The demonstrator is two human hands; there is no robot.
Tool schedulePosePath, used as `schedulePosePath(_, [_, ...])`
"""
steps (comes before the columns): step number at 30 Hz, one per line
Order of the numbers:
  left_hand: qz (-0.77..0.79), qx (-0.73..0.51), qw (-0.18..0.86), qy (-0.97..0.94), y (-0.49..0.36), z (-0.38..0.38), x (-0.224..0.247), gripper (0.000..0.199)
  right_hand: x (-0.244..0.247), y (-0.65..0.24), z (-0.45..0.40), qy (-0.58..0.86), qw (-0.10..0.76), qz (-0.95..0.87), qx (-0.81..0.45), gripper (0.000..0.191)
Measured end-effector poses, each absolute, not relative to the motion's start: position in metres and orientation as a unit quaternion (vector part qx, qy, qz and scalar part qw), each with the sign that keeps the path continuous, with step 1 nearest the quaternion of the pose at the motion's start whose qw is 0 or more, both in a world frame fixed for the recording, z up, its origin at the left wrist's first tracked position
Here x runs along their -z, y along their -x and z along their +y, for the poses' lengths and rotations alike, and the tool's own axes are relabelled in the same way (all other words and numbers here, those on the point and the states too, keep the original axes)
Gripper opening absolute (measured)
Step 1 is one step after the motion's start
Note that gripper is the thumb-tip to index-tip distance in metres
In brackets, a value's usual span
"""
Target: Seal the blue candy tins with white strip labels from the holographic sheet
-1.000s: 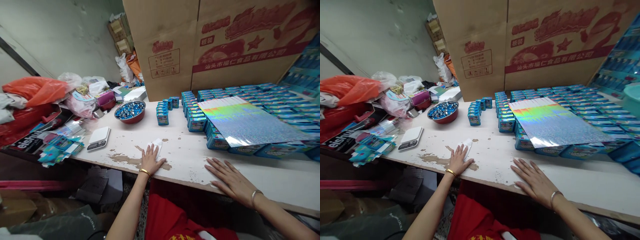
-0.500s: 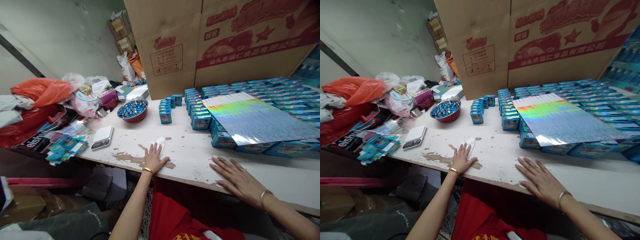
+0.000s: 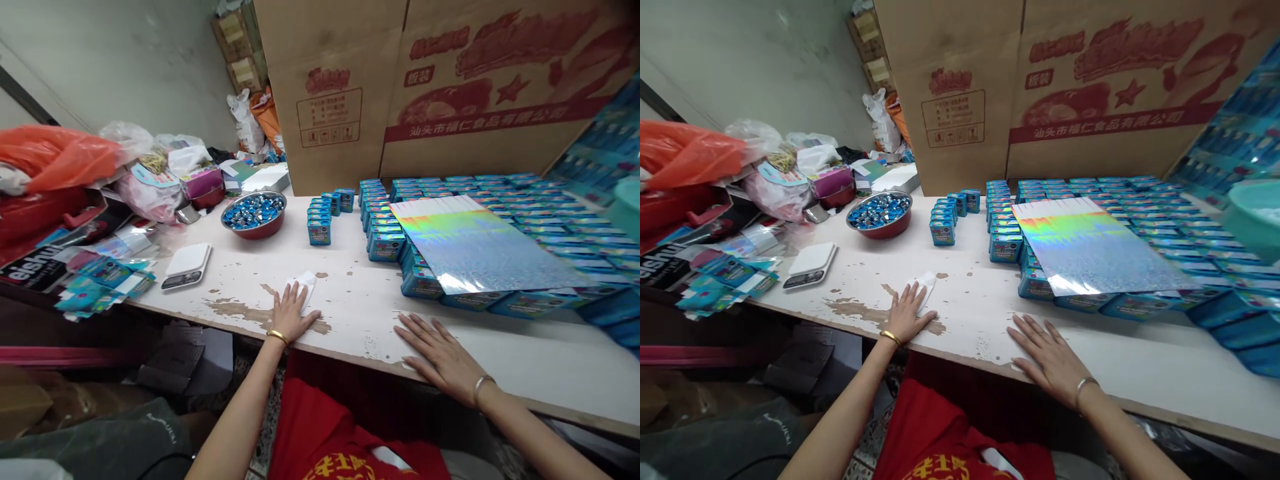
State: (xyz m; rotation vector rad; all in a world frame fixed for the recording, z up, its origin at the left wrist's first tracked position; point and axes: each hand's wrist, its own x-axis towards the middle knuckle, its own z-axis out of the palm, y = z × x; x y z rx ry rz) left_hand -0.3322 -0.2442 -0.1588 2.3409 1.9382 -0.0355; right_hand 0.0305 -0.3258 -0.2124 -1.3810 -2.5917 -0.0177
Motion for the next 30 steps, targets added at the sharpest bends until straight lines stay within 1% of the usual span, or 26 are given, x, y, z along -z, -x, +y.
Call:
schedulePosePath(10, [0.631,-0.006,0.043,-0.774,0.337,-0.243,0.156,0.077,0.202,-0.024,-0.326,0.470,0.094,-0.878,-0.015,0.058])
schedulePosePath(16, [0.631,-0.011,0.048,-0.774,0.340,-0.242,0.154,0.077,0.196,-0.019,-0.326,0.478,0.096,-0.872,-0.050,0.057])
schedulePosePath(25, [0.633,-0.040,0.069,-0.770,0.343,-0.241,0.147,0.075,0.179,-0.011,-0.325,0.485,0.062,-0.869,-0.078,0.057])
schedulePosePath(30, [0.633,-0.048,0.083,-0.768,0.346,-0.242,0.144,0.075,0.173,-0.006,-0.326,0.478,0.050,-0.875,-0.064,0.063])
